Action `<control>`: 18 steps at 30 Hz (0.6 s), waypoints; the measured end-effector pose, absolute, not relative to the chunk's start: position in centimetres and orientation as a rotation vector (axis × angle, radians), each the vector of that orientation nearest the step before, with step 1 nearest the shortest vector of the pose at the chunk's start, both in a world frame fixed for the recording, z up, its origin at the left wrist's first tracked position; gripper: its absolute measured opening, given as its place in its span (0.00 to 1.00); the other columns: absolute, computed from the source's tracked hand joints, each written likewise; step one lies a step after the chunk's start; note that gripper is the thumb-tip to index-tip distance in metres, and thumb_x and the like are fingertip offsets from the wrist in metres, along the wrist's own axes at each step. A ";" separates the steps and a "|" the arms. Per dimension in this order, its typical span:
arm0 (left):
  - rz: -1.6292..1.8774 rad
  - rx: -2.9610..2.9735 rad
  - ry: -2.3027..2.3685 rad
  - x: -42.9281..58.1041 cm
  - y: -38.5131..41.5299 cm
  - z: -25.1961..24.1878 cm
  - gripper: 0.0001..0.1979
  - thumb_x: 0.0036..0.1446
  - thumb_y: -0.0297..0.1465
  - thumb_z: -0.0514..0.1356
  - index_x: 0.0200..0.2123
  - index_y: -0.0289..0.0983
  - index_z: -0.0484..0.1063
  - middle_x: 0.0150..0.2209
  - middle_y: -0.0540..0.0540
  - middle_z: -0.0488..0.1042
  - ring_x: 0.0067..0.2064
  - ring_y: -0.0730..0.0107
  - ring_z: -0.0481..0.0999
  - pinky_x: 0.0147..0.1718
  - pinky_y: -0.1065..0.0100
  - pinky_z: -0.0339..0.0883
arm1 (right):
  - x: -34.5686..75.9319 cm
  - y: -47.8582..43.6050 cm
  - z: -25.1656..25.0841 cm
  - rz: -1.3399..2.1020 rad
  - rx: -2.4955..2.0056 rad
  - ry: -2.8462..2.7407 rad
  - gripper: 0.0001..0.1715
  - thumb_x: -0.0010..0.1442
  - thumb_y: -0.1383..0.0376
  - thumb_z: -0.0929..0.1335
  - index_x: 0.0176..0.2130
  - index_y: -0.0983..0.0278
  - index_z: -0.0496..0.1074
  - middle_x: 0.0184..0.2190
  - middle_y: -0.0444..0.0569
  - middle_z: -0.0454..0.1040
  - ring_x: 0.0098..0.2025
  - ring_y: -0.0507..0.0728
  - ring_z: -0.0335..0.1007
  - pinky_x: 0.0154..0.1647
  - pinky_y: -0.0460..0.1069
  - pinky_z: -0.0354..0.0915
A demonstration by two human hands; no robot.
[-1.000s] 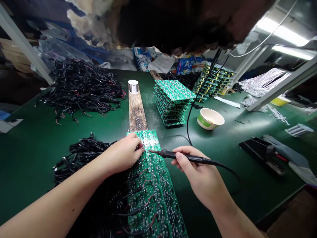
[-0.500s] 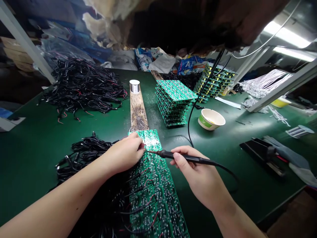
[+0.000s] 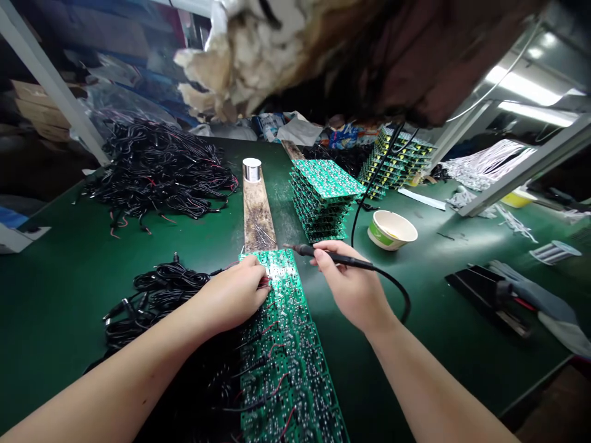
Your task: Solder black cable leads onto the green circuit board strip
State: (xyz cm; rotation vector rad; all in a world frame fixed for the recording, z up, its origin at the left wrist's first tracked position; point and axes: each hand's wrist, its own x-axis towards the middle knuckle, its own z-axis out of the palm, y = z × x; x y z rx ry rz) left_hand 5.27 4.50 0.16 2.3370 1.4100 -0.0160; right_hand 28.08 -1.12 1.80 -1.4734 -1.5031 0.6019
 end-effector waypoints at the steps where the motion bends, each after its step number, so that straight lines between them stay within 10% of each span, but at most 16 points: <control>1: -0.018 2.338 1.411 5.3 4.5 0.2 0.11 0.69 0.35 0.52 0.35 0.40 0.71 0.46 0.43 0.73 0.44 0.57 0.76 0.44 0.57 0.67 | 27.9 -0.2 1.5 0.594 -1.450 -1.524 0.14 0.72 0.54 0.68 0.48 0.59 0.79 0.41 0.49 0.85 0.42 0.59 0.81 0.44 0.54 0.72; 18: 0.026 2.451 1.612 4.8 4.5 1.6 0.17 0.75 0.33 0.51 0.44 0.42 0.81 0.47 0.44 0.77 0.45 0.57 0.79 0.40 0.59 0.68 | 25.1 7.6 0.6 0.530 -1.413 -1.676 0.12 0.69 0.56 0.68 0.45 0.58 0.79 0.42 0.48 0.84 0.45 0.61 0.80 0.47 0.56 0.72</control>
